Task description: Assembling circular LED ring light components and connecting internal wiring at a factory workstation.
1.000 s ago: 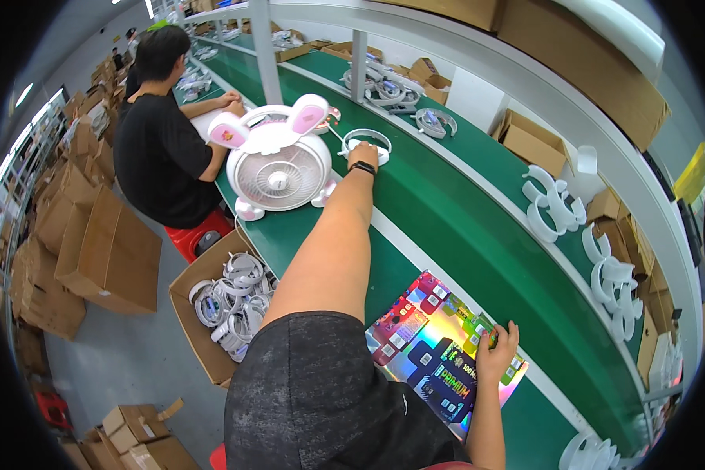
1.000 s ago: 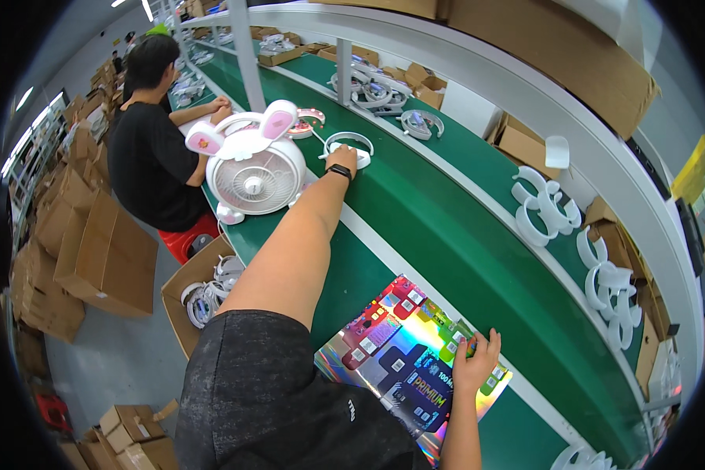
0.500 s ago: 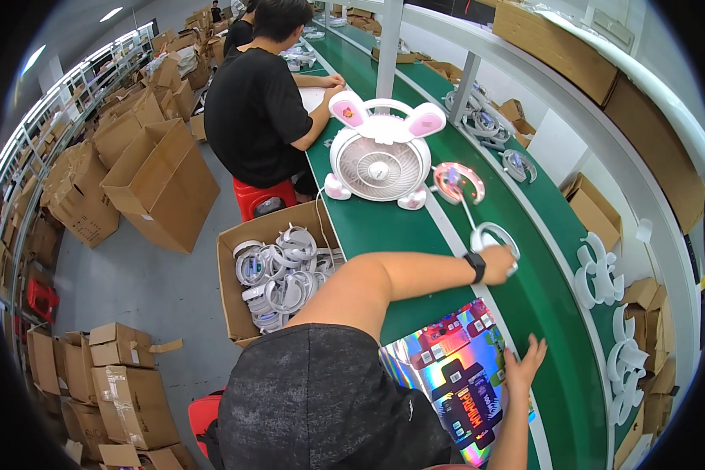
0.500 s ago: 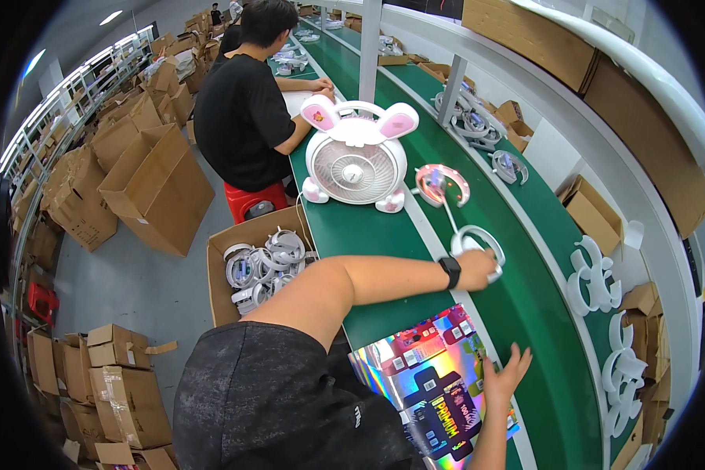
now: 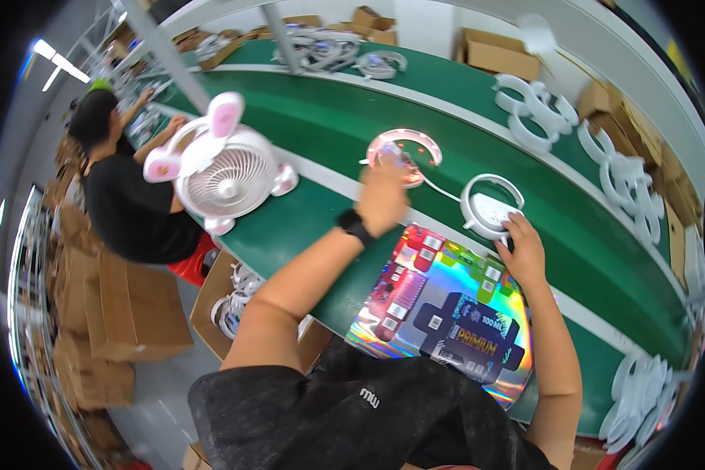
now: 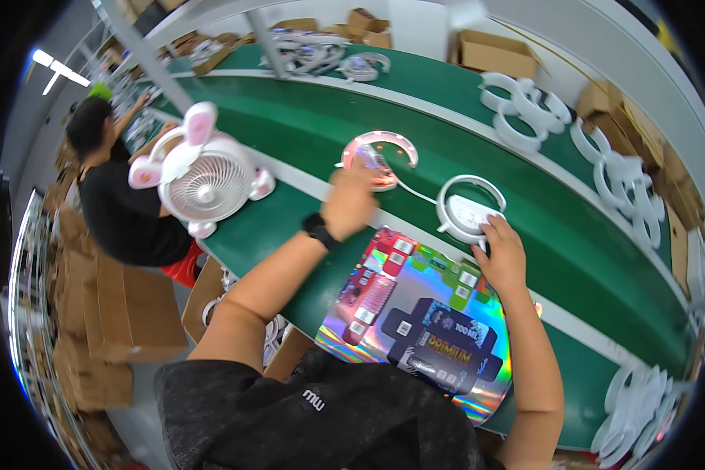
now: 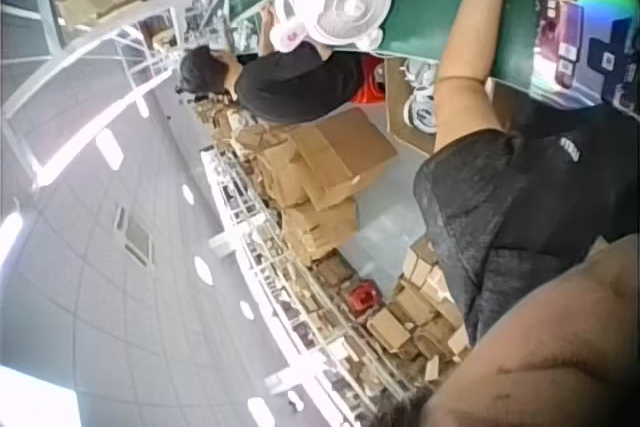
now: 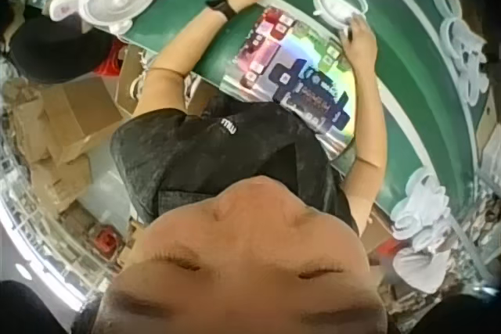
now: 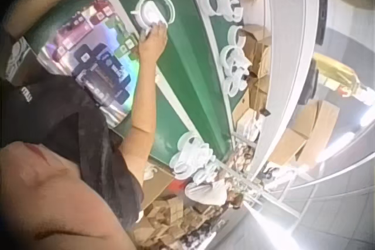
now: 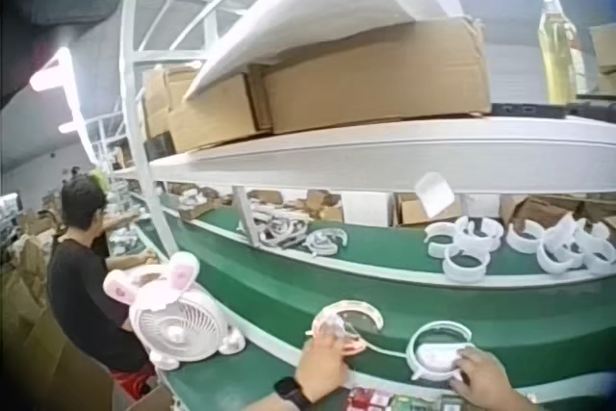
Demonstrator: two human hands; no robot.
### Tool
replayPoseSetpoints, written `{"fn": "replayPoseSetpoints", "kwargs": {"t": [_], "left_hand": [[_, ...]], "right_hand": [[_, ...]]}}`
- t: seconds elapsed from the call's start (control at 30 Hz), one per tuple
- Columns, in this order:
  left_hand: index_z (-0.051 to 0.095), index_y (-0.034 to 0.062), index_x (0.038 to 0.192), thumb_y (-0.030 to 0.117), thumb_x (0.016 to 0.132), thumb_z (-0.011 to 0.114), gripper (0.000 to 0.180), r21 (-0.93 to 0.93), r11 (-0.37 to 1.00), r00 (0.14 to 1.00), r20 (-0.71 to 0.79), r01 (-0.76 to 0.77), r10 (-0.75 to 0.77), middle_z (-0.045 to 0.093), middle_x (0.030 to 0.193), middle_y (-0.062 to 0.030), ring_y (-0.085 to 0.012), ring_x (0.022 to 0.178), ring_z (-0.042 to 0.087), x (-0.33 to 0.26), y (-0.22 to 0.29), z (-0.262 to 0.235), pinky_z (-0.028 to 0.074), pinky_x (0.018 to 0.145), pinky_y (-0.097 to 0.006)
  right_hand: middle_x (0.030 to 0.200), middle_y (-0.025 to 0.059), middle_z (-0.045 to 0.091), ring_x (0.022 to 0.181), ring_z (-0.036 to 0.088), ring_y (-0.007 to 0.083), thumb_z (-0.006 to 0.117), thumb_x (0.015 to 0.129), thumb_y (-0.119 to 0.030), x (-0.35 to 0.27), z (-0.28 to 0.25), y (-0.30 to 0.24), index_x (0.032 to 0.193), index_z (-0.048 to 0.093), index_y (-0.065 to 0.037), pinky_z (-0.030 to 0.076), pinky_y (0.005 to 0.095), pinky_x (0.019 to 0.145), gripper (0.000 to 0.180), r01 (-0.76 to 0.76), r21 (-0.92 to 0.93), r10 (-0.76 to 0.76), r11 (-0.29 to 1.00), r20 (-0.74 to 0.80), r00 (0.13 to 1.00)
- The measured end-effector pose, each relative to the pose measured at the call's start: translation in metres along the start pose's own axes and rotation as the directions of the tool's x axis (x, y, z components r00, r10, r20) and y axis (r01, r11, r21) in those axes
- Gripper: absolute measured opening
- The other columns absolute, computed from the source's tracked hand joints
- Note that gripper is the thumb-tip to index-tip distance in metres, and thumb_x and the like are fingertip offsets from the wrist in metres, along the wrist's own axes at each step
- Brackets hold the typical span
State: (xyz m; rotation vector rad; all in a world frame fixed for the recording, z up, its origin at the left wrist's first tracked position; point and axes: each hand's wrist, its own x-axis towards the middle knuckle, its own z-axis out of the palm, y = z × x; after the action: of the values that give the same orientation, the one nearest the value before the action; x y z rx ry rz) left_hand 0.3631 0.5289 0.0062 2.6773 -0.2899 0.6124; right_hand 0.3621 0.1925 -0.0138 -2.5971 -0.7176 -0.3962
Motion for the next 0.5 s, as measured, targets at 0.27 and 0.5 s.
{"fn": "replayPoseSetpoints", "kwargs": {"t": [0.27, 0.5], "left_hand": [[0.064, 0.0093, 0.112, 0.023, 0.074, 0.078, 0.042, -0.052, 0.998, 0.991, 0.129, -0.022, 0.029, 0.047, 0.137, -0.0220, -0.0388, 0.126, 0.048, 0.005, -0.049, 0.023, 0.046, 0.097, -0.048], [0.066, 0.0052, 0.088, 0.021, 0.076, 0.078, 0.023, -0.110, 0.992, 0.984, 0.174, 0.061, -0.041, 0.054, 0.132, -0.0151, -0.0338, 0.109, 0.060, 0.013, -0.027, 0.019, 0.051, 0.086, -0.041]], "right_hand": [[0.131, 0.0140, 0.054, 0.123, 0.051, 0.0355, 0.080, 0.072, -0.026, 0.005, 0.007, 0.004, 0.100, 0.061, -0.007, 0.049, 0.0424, 0.094, 0.039, -0.016, -0.151, 0.020, 0.988, 0.024, 1.000], [0.125, 0.0123, 0.057, 0.107, 0.060, 0.0336, 0.078, 0.074, -0.023, -0.008, -0.030, 0.000, 0.089, 0.063, -0.006, 0.052, 0.0411, 0.085, 0.028, -0.063, -0.187, 0.040, 0.980, -0.122, 0.992]]}}
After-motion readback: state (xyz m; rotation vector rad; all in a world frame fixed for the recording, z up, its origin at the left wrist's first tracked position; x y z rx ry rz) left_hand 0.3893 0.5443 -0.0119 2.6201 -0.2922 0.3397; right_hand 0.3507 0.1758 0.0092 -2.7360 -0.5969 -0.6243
